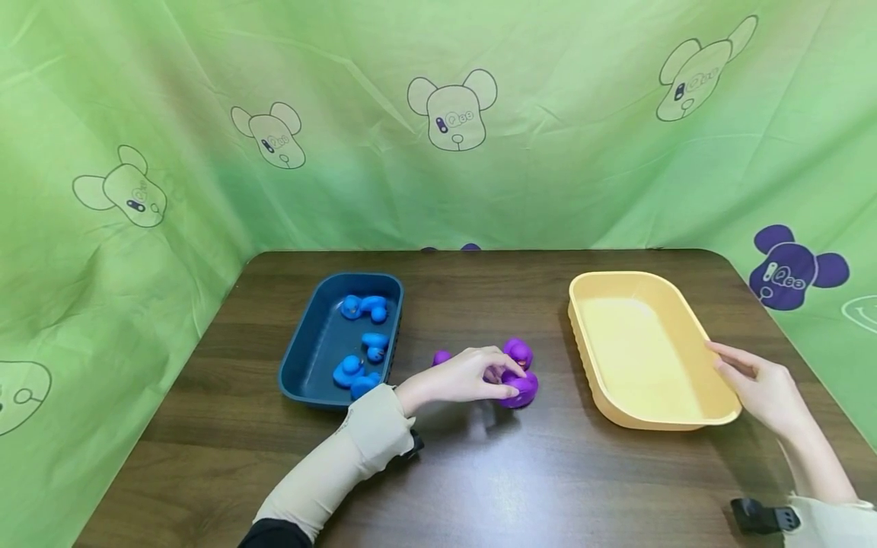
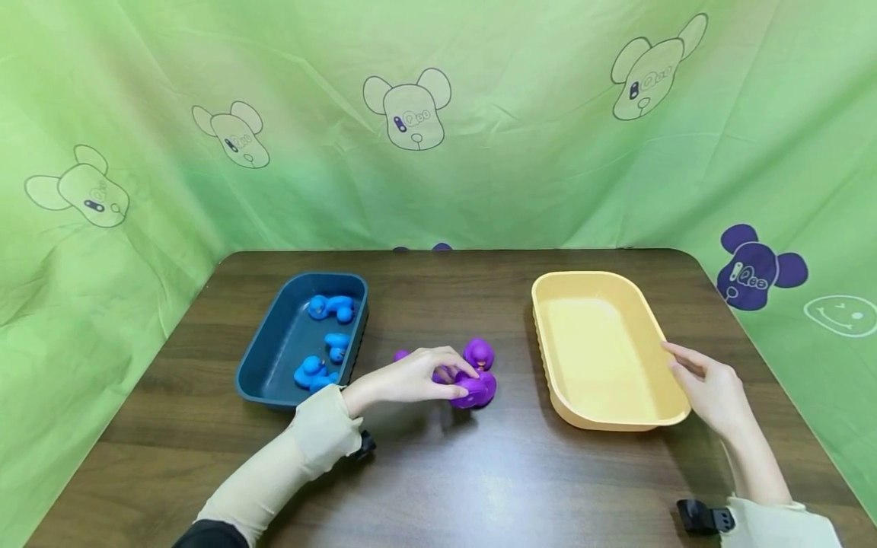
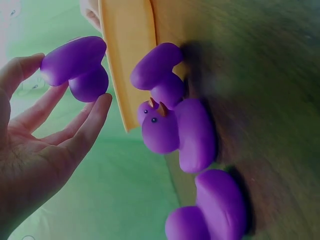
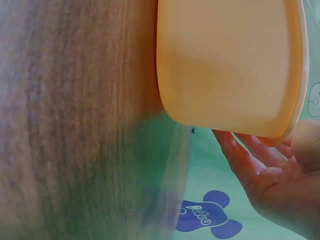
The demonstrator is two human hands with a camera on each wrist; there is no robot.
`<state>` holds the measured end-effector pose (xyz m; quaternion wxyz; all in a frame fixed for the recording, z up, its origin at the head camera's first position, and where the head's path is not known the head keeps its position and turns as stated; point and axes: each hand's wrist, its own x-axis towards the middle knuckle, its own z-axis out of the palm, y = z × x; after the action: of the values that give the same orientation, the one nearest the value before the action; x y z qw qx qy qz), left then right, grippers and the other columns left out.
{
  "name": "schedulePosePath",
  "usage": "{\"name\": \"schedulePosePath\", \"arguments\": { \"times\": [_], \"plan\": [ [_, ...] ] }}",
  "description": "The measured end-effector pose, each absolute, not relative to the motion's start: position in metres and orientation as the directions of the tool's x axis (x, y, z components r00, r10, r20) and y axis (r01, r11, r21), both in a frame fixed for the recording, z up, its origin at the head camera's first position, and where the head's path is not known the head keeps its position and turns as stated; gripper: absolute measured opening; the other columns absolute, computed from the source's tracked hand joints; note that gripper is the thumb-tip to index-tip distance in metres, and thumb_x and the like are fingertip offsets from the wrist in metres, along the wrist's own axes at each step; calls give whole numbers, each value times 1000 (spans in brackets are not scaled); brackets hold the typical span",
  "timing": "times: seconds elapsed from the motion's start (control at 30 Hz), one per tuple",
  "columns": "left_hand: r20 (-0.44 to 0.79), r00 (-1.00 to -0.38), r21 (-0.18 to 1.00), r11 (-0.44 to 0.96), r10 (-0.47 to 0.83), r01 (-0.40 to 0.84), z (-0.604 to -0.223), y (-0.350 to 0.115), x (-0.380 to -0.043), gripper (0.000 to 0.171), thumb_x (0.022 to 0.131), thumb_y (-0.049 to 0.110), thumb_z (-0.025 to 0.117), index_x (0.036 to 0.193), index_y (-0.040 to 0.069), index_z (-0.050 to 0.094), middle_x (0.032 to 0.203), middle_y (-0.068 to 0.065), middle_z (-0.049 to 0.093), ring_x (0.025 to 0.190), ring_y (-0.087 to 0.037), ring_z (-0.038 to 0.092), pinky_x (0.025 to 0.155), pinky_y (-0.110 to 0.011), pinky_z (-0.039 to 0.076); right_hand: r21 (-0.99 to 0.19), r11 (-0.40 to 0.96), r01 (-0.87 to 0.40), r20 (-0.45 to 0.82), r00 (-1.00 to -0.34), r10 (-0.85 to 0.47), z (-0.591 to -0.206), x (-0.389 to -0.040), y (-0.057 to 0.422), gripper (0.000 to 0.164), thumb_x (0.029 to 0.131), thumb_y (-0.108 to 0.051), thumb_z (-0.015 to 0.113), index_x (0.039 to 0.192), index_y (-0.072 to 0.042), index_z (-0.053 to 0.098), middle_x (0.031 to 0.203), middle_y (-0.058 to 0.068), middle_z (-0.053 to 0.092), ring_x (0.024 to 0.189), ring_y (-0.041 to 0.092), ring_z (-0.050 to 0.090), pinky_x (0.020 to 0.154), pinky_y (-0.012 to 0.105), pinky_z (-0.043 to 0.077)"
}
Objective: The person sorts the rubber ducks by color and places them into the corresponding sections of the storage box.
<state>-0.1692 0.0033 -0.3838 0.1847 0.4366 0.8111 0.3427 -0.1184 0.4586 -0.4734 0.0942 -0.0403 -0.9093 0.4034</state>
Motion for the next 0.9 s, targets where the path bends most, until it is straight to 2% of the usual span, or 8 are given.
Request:
{"name": "schedulePosePath", "arguments": {
  "times": [0.17, 0.4, 0.53, 0.73, 0.9],
  "plan": [
    [8, -556, 702, 391, 831, 595, -383, 12, -173, 28, 84, 22, 60, 110, 12, 60, 106, -6, 53, 86, -6, 56, 73, -13, 42, -753, 659, 3, 128, -980, 151, -471, -118, 456, 44, 87, -36, 53, 125, -15, 52, 89, -46, 44, 77, -22, 46, 58, 6, 40],
    [47, -558, 710, 365, 829, 602, -381, 26, -175, 27, 84, 22, 61, 109, 11, 61, 103, -2, 52, 88, -3, 52, 75, -10, 41, -757, 653, 9, 117, -982, 150, -462, -115, 447, 39, 88, -32, 53, 125, -19, 53, 90, -41, 48, 76, -22, 45, 58, 6, 40],
    [67, -562, 691, 368, 825, 623, -379, 33, -176, 28, 84, 22, 60, 110, 13, 61, 103, 0, 53, 89, -2, 51, 76, -9, 39, -765, 644, 19, 107, -982, 156, -451, -111, 437, 35, 88, -31, 52, 123, -25, 54, 87, -44, 45, 76, -23, 44, 59, 5, 39],
    [84, -576, 699, 364, 813, 616, -378, 45, -177, 29, 84, 23, 61, 111, 15, 61, 102, 0, 51, 87, -2, 53, 74, -9, 40, -795, 606, -5, 105, -986, 130, -420, -99, 413, 30, 89, -21, 52, 118, -30, 56, 85, -42, 45, 75, -24, 42, 59, 4, 37],
    [104, -602, 732, 349, 792, 585, -379, 56, -176, 29, 83, 19, 62, 111, 14, 61, 102, 0, 50, 88, -3, 54, 76, -8, 39, -817, 576, -25, 112, -987, 116, -413, -96, 407, 31, 90, -15, 51, 115, -32, 58, 86, -42, 46, 75, -25, 43, 59, 3, 37]
  ]
}}
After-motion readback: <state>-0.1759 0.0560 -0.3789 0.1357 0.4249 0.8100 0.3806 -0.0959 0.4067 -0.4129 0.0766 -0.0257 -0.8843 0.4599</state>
